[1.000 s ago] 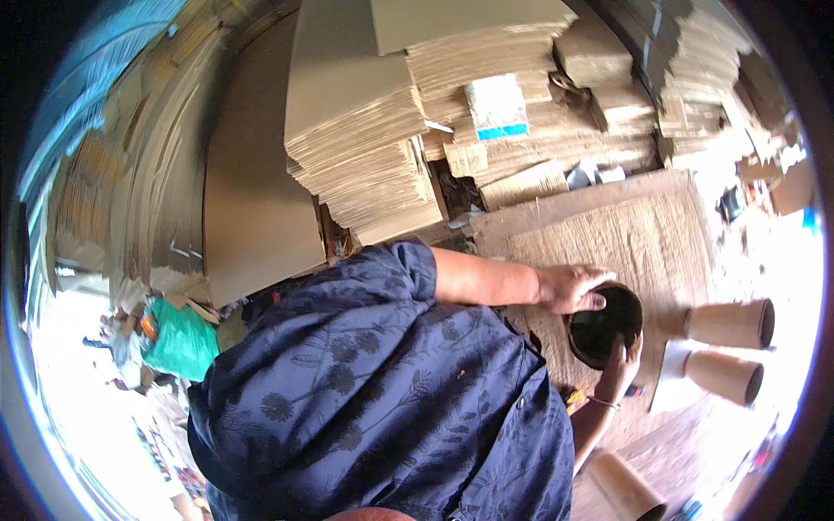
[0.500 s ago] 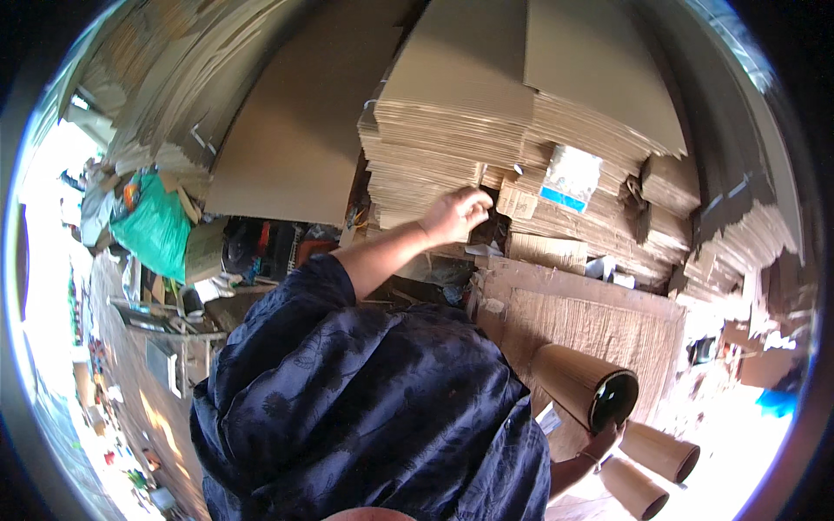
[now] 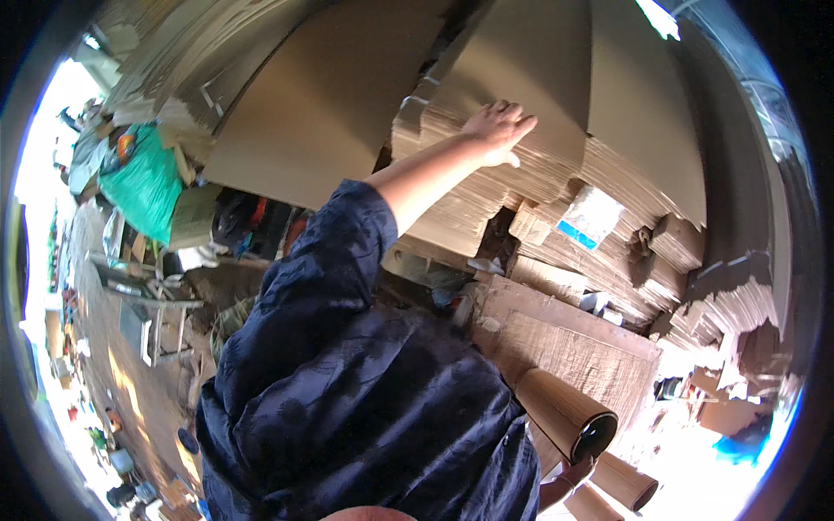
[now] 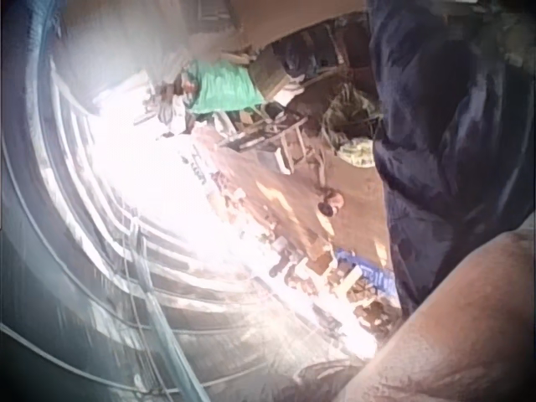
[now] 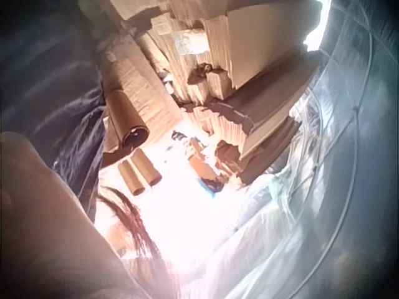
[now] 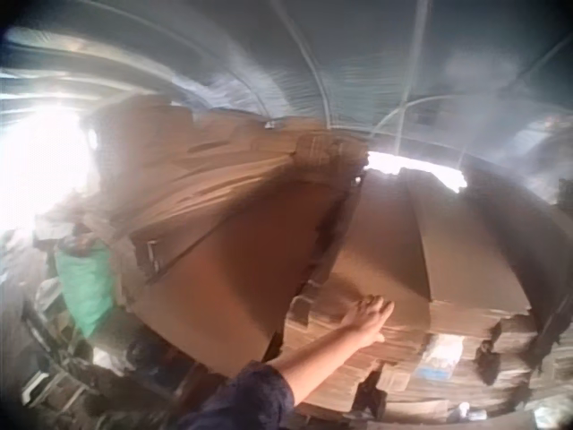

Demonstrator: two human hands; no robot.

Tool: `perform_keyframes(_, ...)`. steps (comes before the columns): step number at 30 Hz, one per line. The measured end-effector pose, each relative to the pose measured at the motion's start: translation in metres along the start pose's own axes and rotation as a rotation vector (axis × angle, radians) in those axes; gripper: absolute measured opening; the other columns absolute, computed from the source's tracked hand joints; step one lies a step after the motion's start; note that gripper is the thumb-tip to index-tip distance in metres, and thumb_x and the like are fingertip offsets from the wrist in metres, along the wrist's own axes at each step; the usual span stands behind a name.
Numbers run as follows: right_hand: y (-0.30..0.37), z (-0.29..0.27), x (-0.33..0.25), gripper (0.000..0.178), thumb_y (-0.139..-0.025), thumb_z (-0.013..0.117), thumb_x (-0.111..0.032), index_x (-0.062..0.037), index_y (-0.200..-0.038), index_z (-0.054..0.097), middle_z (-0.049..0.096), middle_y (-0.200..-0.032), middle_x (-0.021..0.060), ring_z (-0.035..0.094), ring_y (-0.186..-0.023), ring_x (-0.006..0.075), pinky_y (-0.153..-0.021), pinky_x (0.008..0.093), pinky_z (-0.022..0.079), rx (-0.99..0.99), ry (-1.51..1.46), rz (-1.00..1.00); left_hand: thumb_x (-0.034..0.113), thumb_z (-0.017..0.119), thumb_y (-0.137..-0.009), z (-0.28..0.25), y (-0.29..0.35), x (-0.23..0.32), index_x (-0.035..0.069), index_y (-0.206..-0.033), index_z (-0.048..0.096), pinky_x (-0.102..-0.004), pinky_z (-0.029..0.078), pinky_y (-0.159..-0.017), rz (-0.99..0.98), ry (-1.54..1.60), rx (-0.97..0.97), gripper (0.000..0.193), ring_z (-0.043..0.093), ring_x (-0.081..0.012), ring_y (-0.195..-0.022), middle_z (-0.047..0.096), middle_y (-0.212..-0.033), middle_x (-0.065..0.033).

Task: The person assembles cylindrical cardboard planters by rolling corrugated sheets around a plastic bottle, securing them with a tape gun, and inserting the bottle into the center. They repeat this process for multiple units, placing finished planters on the work surface.

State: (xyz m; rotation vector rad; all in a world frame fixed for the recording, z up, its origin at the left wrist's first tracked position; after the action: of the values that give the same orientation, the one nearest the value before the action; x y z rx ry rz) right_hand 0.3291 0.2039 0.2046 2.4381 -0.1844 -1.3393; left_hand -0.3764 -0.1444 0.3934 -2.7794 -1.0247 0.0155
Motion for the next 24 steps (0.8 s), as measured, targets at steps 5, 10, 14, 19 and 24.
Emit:
perform_keyframes(5, 0.006, -0.012, 0.001, 0.044, -0.085, 0.057, -0.025, -0.0069, -0.125, 0.055, 0.058, -0.122, 0.0118, 0.054, -0.112, 0.0281, -0.082, 0.0484, 0.05, 0.023, -0.062, 0.041, 0.054, 0.078, -0.073, 0.015, 0.002, -0.015, 0.014, -0.152, 0.031, -0.0477, 0.044, -0.108, 0.111, -0.068, 0.068, 0.099, 0.048, -0.0366, -0.127, 0.046, -0.139, -0.0212)
perform_keyframes(10, 0.014, -0.024, 0.011, 0.044, -0.084, 0.058, -0.027, -0.009, -0.125, 0.055, 0.057, -0.123, 0.0111, 0.053, -0.113, 0.0287, -0.08, 0.0507, 0.052, 0.028, -0.127, 0.064, 0.035, 0.074, -0.082, 0.013, 0.019, -0.02, 0.01, -0.132, 0.055, -0.0395, 0.056, -0.089, 0.214, 0.023, 0.177, 0.058, 0.053, -0.0267, -0.121, 0.056, -0.125, -0.0109)
perform_keyframes(14, 0.017, -0.034, 0.015, 0.045, -0.084, 0.059, -0.029, -0.0106, -0.124, 0.054, 0.056, -0.123, 0.0105, 0.053, -0.114, 0.0292, -0.077, 0.0525, 0.053, 0.032, -0.159, 0.073, 0.026, 0.069, -0.088, 0.001, 0.04, -0.025, 0.01, -0.109, 0.068, -0.0345, 0.059, -0.071, 0.281, 0.159, 0.29, 0.026, 0.064, -0.0175, -0.101, 0.063, -0.108, -0.0002)
perform_keyframes(19, 0.023, -0.029, 0.017, 0.045, -0.083, 0.059, -0.032, -0.0127, -0.124, 0.054, 0.054, -0.123, 0.0097, 0.052, -0.115, 0.0298, -0.075, 0.0548, 0.054, 0.038, -0.212, 0.072, 0.02, 0.067, -0.087, -0.014, 0.048, -0.025, 0.014, -0.094, 0.069, -0.0366, 0.056, -0.059, 0.305, 0.149, 0.447, 0.01, 0.066, -0.0193, -0.081, 0.063, -0.093, 0.0013)
perform_keyframes(24, 0.01, -0.029, 0.026, 0.037, -0.082, 0.055, -0.03, -0.0152, -0.115, 0.062, 0.063, -0.097, 0.0061, 0.062, -0.084, 0.0252, -0.056, 0.0444, 0.054, 0.071, -0.158, 0.009, 0.024, 0.073, -0.079, -0.005, 0.031, -0.03, 0.015, -0.086, 0.068, -0.0382, 0.053, -0.075, 0.35, 0.046, 0.68, 0.012, 0.062, -0.0227, -0.088, 0.06, -0.087, 0.0009)
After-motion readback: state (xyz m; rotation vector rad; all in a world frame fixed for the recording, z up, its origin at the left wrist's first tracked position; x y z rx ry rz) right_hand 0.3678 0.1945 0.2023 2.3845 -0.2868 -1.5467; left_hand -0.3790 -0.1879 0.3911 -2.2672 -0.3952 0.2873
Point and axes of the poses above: each hand's wrist, its own y-axis away from the middle knuckle, its own z-axis out of the palm, x = y × z, the point moved 5 cm from there along -y, towards the middle knuckle
